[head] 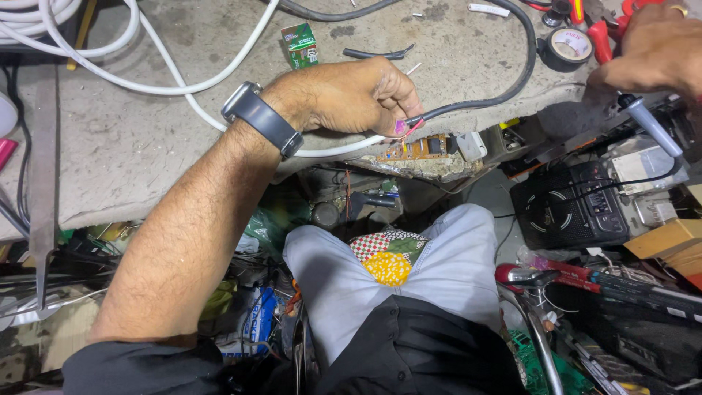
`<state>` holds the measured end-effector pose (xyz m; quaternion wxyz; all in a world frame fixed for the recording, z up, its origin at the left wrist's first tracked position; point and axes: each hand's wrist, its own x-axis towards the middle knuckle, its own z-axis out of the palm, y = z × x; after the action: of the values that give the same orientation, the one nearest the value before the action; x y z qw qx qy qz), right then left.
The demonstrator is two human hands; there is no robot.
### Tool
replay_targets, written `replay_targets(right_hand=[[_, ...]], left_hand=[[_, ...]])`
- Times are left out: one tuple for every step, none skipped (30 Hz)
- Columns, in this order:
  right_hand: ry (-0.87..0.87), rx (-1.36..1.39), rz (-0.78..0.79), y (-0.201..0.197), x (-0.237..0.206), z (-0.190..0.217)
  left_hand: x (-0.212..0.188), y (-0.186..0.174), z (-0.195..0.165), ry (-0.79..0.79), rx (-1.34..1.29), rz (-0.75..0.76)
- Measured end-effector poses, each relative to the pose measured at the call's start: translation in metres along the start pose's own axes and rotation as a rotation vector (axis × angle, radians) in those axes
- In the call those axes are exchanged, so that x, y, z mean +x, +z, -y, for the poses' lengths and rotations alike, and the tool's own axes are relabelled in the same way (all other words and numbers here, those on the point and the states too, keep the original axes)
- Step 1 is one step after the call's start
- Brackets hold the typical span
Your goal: The person strips insulation from a black cable, twists the exposed conductors, and uses pliers and a soldering iron to join and secure the wires. The person also handles a white cable and uses electrical tape to insulate the connection.
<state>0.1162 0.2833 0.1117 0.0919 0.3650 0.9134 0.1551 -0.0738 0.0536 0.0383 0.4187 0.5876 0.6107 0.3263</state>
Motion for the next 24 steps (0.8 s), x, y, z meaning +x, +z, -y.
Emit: replay_targets(right_hand=[[0.01,0.071,0.017,0.004,0.0,-0.002],[0.017,0.14,0.033,0.009,0.001,-0.005],[0.021,0.209,0.05,0.015,0.003,-0.009],[0.09,0.323,0.071,0.023,0.008,-0.013],[0.125,0.422,0.051,0.031,0.011,-0.018],[0.148,0.545,0.013,0.038,0.012,-0.023],[0.159,0.684,-0.038,0.045,0.013,-0.028],[0.148,0.867,-0.096,0.057,0.012,-0.037],[0.121,1.086,-0.148,0.071,0.007,-0.044],[0.08,1.308,-0.189,0.082,-0.007,-0.049],[0.012,1.497,-0.207,0.093,-0.026,-0.051],[-0.064,1.672,-0.198,0.104,-0.05,-0.05],[-0.13,1.76,-0.148,0.113,-0.073,-0.044],[-0.198,1.832,-0.08,0.123,-0.097,-0.034],[-0.211,1.822,0.018,0.132,-0.117,-0.02],[-0.107,1.783,0.175,0.141,-0.132,0.001],[-0.004,1.737,0.328,0.147,-0.145,0.019],[-0.129,1.785,0.397,0.153,-0.156,0.039],[-0.259,1.825,0.47,0.156,-0.161,0.057],[-0.303,1.883,0.596,0.157,-0.164,0.069],[-0.351,1.935,0.726,0.156,-0.165,0.079],[-0.392,1.905,0.699,0.155,-0.164,0.086],[-0.431,1.874,0.67,0.154,-0.162,0.09],[-0.47,1.841,0.64,0.152,-0.16,0.093]], left_hand=[[-0.001,0.0,0.001,0.018,-0.022,0.0],[-0.002,0.0,0.002,0.012,-0.005,0.001],[-0.001,0.0,0.003,0.004,0.01,0.0],[-0.001,-0.001,0.004,-0.002,0.026,0.002],[-0.001,-0.001,0.004,0.016,-0.003,0.015],[0.0,-0.001,0.005,0.036,-0.028,0.03],[0.001,-0.002,0.005,0.056,-0.053,0.046],[0.002,-0.002,0.006,0.064,-0.019,0.036],[0.003,-0.001,0.007,0.069,0.011,0.025],[0.003,0.0,0.007,0.075,0.038,0.012],[0.004,0.001,0.007,0.076,-0.002,0.012],[0.004,0.0,0.007,0.072,-0.038,0.01],[0.004,0.001,0.008,0.066,-0.076,0.012],[0.003,0.0,0.007,0.041,-0.068,0.006],[0.003,0.0,0.007,0.017,-0.057,0.004],[0.003,-0.001,0.007,-0.003,-0.043,0.004],[0.003,-0.001,0.006,-0.01,-0.054,0.002],[0.003,-0.001,0.006,-0.016,-0.067,-0.001],[0.002,0.0,0.005,-0.023,-0.082,-0.008],[0.002,0.0,0.005,-0.019,-0.083,-0.005],[0.002,0.001,0.005,-0.014,-0.082,-0.005],[0.001,0.001,0.005,-0.01,-0.084,-0.007],[0.0,0.002,0.006,-0.011,-0.084,-0.01],[0.001,0.002,0.006,-0.01,-0.084,-0.014]])
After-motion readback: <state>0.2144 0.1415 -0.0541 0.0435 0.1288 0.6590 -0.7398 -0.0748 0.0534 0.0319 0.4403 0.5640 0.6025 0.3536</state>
